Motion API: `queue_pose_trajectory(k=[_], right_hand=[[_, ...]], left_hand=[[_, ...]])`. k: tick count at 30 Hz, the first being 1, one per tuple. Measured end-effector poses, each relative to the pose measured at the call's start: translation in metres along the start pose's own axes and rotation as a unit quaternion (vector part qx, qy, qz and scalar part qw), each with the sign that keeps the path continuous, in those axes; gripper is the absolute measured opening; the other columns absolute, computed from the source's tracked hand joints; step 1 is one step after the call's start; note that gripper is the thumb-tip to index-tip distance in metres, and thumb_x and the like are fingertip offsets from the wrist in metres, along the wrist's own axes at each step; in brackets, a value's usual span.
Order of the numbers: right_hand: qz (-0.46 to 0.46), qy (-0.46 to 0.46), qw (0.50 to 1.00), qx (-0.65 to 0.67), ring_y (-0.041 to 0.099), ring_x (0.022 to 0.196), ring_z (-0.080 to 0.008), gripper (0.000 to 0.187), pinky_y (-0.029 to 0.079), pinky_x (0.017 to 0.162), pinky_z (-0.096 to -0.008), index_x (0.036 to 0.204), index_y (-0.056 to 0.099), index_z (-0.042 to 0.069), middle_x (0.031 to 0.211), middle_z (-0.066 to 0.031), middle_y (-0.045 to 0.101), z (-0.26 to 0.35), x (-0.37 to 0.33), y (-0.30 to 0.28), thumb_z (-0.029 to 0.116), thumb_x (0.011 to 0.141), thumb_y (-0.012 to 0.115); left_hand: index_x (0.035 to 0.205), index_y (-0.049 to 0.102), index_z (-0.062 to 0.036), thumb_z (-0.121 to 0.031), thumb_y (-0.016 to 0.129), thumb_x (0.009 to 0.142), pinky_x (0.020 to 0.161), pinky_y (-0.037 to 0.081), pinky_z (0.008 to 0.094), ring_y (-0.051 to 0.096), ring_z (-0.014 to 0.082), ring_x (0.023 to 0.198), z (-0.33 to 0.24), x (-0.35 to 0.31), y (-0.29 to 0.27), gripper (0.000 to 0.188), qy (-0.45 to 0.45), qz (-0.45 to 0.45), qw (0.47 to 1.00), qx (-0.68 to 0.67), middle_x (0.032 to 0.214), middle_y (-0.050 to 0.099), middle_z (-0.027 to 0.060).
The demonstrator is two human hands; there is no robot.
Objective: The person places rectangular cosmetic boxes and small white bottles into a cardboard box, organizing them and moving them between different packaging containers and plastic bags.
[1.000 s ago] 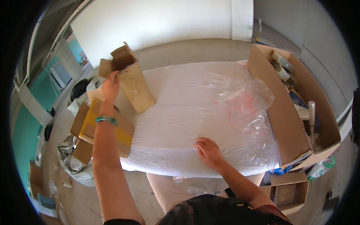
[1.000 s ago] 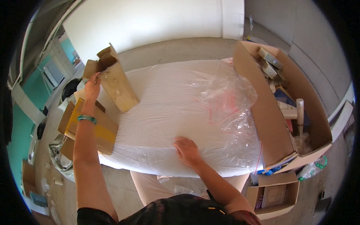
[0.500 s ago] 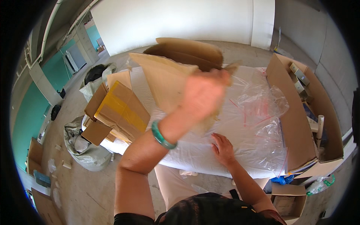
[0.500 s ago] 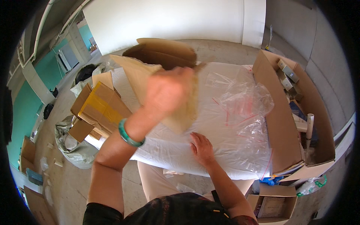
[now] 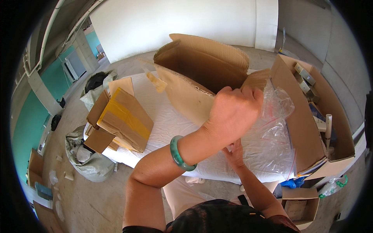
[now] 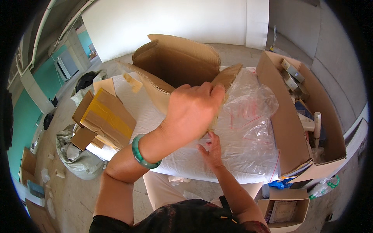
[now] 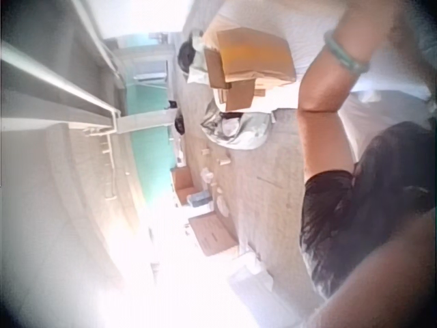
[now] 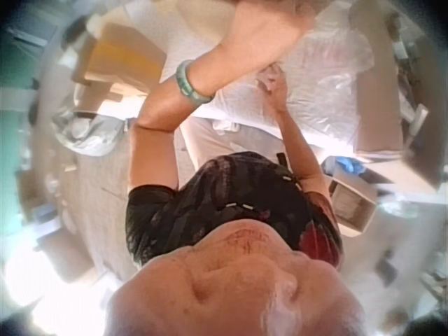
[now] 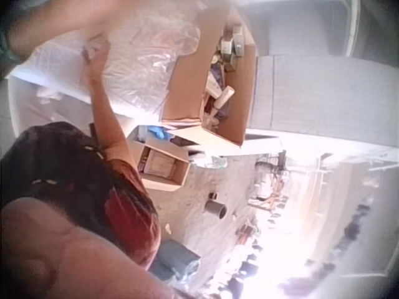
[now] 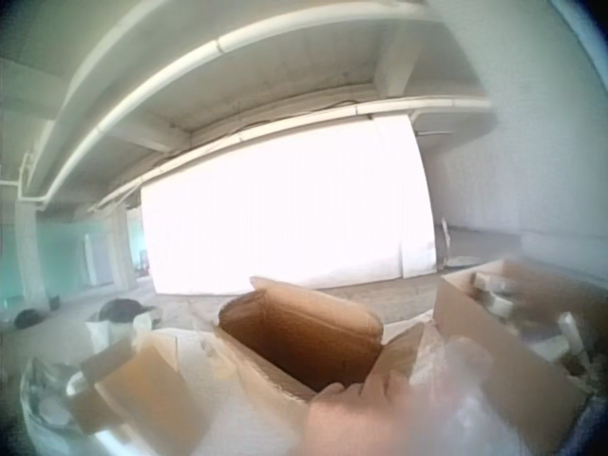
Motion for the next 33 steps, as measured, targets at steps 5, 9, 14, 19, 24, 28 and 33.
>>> queue_pose_trajectory(k=[5,9,14,19,24,28,33], right_hand=[[-0.075,0.011,0.997,0.017,0.037,0.128,-0.0303,0.084,0.041,0.098,-0.0406,0.142,0.030,0.007,0.133,-0.0154,0.042,-0.002,0.018,-0.025,0.015,0.074,0.078],[-0.052,-0.071,0.994,-0.065,0.036,0.129,-0.0325,0.084,0.036,0.103,-0.0428,0.142,0.031,0.004,0.135,-0.0164,0.040,0.028,0.042,-0.037,0.017,0.074,0.079],[-0.040,-0.117,0.988,-0.091,0.037,0.129,-0.0326,0.084,0.036,0.103,-0.0439,0.143,0.030,0.005,0.138,-0.0161,0.040,0.062,0.079,-0.044,0.019,0.075,0.078],[-0.026,-0.089,0.994,-0.065,0.039,0.129,-0.0320,0.085,0.036,0.102,-0.0449,0.145,0.029,0.007,0.140,-0.0154,0.041,0.043,0.099,-0.069,0.021,0.076,0.077],[-0.005,-0.015,1.000,0.000,0.041,0.129,-0.0314,0.086,0.036,0.101,-0.0459,0.147,0.028,0.009,0.142,-0.0147,0.041,0.000,0.099,-0.108,0.023,0.078,0.076],[0.006,0.047,0.999,0.020,0.042,0.128,-0.0303,0.087,0.037,0.100,-0.0472,0.148,0.026,0.011,0.143,-0.0136,0.041,-0.006,0.090,-0.117,0.025,0.078,0.076],[0.033,0.073,0.996,0.030,0.044,0.126,-0.0286,0.086,0.045,0.095,-0.0408,0.151,0.022,0.013,0.144,-0.0149,0.039,0.027,0.090,-0.102,0.019,0.082,0.074]], left_hand=[[0.074,0.052,-0.0063,-0.010,0.064,0.060,0.046,0.040,0.0303,0.055,0.0188,0.051,-0.007,-0.001,0.008,0.019,0.004,0.005,1.000,-0.017,0.061,0.051,0.0046],[0.073,0.054,-0.0057,-0.010,0.066,0.059,0.047,0.041,0.0308,0.058,0.0220,0.053,-0.016,0.000,0.011,0.019,0.003,0.017,0.999,-0.042,0.061,0.053,0.0058],[0.072,0.055,-0.0040,-0.008,0.065,0.060,0.048,0.042,0.0320,0.060,0.0243,0.055,-0.009,0.018,0.009,0.016,-0.016,-0.003,0.996,-0.088,0.061,0.056,0.0079],[0.070,0.055,-0.0033,-0.008,0.064,0.060,0.052,0.044,0.0355,0.061,0.0267,0.058,-0.028,0.034,0.005,0.014,-0.013,-0.043,0.990,-0.136,0.064,0.058,0.0088],[0.079,0.062,-0.0058,-0.016,0.064,0.075,0.057,0.046,0.0387,0.063,0.0267,0.066,-0.041,0.032,-0.002,0.011,0.041,-0.026,0.989,-0.141,0.069,0.061,0.0092],[0.108,0.066,-0.0075,-0.034,0.064,0.086,0.083,0.049,0.0423,0.065,0.0302,0.090,0.043,0.027,-0.015,0.034,-0.057,-0.005,0.981,-0.186,0.097,0.068,0.0112],[0.133,0.053,-0.0133,-0.042,0.062,0.086,0.103,0.033,0.0505,0.054,0.0279,0.114,0.195,-0.038,0.032,0.056,-0.190,0.147,0.959,-0.148,0.120,0.058,0.0123]])
Point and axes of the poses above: each hand's wrist, its own x-axis towards the middle knuckle, its own y-axis out of the palm, z = x × y, the point moved 5 cm from there along x, towards the middle knuckle
